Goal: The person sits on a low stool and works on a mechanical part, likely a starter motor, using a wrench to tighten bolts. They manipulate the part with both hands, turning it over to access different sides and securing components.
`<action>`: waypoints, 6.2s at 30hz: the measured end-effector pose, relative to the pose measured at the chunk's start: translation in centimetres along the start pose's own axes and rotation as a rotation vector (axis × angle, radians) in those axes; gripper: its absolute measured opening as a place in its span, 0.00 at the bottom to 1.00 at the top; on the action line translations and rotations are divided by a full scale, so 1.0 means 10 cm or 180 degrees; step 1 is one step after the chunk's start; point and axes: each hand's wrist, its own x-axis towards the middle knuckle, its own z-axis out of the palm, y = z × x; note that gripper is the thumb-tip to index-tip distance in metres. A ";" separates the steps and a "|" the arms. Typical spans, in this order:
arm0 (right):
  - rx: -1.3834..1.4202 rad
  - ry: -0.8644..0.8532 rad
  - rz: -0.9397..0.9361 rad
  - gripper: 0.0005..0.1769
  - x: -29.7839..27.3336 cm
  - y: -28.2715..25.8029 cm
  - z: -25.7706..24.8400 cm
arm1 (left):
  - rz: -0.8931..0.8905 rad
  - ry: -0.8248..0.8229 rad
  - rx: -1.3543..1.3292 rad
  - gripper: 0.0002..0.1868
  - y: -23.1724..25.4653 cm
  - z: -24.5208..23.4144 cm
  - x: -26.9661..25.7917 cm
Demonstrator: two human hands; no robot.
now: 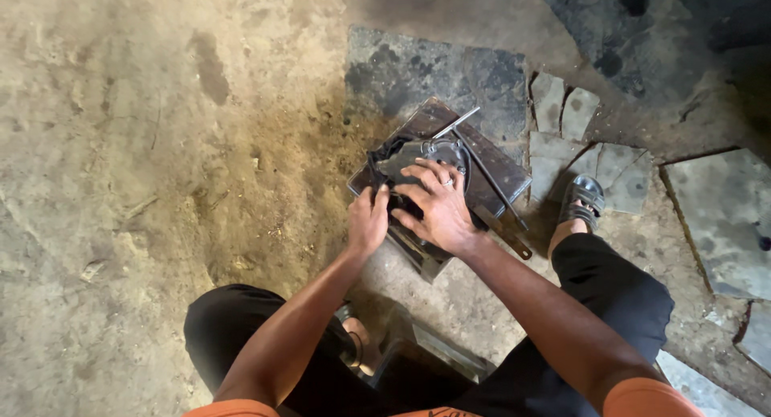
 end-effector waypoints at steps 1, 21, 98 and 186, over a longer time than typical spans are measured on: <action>0.0067 -0.0046 0.0067 0.18 0.01 0.01 0.01 | -0.0072 0.0034 -0.0159 0.16 0.02 0.00 -0.01; -0.0167 -0.0049 -0.0005 0.18 -0.02 -0.02 0.02 | 0.0174 -0.0021 0.0113 0.18 -0.03 0.01 0.01; 0.2969 0.0045 0.2353 0.19 -0.09 0.31 0.07 | -0.0734 -0.0484 -0.1114 0.17 0.09 -0.10 0.04; 0.0386 -0.0895 0.0149 0.12 -0.13 -0.07 -0.08 | 0.0337 -0.0591 0.0676 0.19 -0.39 -0.05 -0.27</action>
